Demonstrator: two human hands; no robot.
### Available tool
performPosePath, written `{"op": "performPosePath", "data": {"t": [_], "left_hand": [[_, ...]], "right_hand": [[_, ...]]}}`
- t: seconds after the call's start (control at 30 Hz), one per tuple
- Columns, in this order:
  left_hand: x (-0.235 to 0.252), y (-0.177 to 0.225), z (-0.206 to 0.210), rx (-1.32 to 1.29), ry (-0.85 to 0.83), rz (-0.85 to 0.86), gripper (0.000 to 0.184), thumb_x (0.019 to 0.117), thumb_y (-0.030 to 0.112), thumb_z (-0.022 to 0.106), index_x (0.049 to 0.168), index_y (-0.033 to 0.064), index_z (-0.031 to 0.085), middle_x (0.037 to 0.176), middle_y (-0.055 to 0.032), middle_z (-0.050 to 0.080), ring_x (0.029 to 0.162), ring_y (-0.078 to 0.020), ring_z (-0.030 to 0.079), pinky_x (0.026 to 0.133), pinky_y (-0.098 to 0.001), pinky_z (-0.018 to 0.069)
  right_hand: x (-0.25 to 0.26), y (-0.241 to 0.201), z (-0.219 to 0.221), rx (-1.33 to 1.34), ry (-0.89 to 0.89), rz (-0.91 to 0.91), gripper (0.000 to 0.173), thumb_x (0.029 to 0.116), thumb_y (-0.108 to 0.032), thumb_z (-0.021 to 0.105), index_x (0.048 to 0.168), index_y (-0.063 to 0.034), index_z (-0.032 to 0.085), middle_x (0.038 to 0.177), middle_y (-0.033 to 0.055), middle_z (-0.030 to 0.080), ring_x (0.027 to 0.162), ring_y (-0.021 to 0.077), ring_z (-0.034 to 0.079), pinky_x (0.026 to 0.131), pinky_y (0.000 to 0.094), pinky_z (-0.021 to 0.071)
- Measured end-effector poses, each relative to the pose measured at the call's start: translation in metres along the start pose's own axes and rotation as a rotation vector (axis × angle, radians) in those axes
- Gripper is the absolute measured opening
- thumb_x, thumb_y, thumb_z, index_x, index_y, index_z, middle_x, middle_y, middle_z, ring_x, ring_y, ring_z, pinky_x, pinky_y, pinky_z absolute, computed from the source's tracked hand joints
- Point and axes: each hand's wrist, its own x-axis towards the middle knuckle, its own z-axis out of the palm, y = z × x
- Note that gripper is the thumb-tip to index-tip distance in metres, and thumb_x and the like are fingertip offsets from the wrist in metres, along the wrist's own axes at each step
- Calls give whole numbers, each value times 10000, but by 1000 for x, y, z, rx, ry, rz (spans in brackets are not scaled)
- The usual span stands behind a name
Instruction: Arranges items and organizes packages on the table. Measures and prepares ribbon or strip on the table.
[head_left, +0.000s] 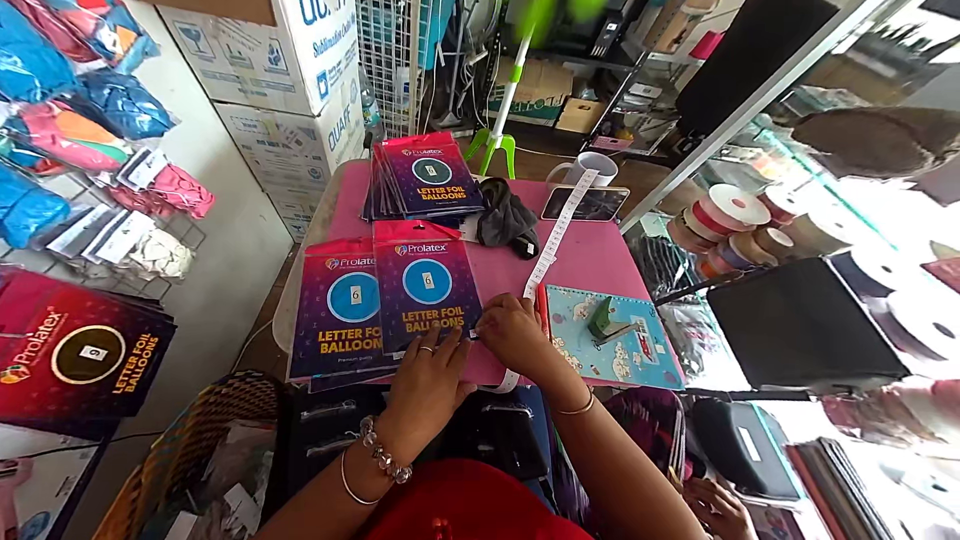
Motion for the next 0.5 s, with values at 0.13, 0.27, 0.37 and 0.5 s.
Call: {"op": "performPosePath", "data": {"t": [0.13,0.27,0.37,0.5], "left_hand": [[2,-1,2,14,29,12,604,928,442,685,1409,83,615,1463,-137,589,1356,-424,535,1038,-590,477],[6,2,-7,22,-91,-11,680,932,478,676,1479,96,546,1500,-161,546,1389,-450,485,1058,-606,447],[12,7,-15,51,-212,-39,835,888,568,691,1524,72,477,1544,-176,491,1418,-462,439,1068,-610,428],[18,8,-18,74,-235,-43,879,832,557,761,1512,74,486,1492,-190,534,1367,-462,484,1017,-600,462]], "right_hand": [[1,0,2,-6,12,5,215,967,-232,647,1053,-76,766,1388,163,564,1361,382,422,1091,599,328],[2,2,5,-13,40,2,209,944,-262,691,1030,-89,769,1362,155,580,1338,383,438,1070,611,329],[3,2,3,12,48,42,322,920,-282,737,1151,-59,709,1339,171,586,1343,400,437,1084,638,317],[5,6,-4,47,45,70,429,912,-248,743,1290,-78,632,1342,168,580,1340,403,435,1093,643,305]]}}
